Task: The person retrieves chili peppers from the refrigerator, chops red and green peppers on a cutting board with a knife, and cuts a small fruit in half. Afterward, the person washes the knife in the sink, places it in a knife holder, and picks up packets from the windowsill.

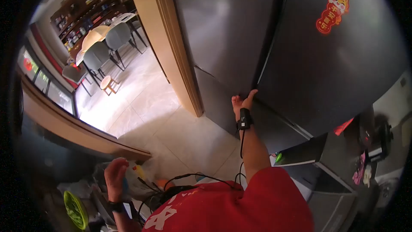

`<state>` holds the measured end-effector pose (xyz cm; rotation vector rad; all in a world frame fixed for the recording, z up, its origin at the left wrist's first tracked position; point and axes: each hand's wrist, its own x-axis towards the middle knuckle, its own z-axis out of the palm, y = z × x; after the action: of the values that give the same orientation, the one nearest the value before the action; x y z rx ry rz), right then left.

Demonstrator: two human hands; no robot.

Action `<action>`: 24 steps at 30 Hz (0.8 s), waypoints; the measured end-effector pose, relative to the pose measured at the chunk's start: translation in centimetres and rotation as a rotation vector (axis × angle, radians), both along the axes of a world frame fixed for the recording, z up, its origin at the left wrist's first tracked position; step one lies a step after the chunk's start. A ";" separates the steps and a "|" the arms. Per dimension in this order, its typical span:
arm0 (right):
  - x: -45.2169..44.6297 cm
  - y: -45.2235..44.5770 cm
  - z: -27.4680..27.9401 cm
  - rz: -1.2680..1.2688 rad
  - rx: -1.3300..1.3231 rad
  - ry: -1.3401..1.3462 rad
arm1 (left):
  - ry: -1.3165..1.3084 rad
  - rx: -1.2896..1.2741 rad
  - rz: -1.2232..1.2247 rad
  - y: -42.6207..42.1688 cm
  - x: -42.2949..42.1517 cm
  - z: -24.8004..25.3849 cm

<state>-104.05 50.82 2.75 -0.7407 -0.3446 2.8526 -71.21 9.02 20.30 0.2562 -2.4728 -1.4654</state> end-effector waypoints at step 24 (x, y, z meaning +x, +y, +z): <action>3.9 4.9 9.0 0.774 1.246 0.320 | 0.219 0.239 -0.337 8.5 -25.2 1.4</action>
<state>-100.10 55.69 11.74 0.1613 -2.3822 2.3823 -96.39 17.53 21.71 -0.2789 -2.2419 -1.8142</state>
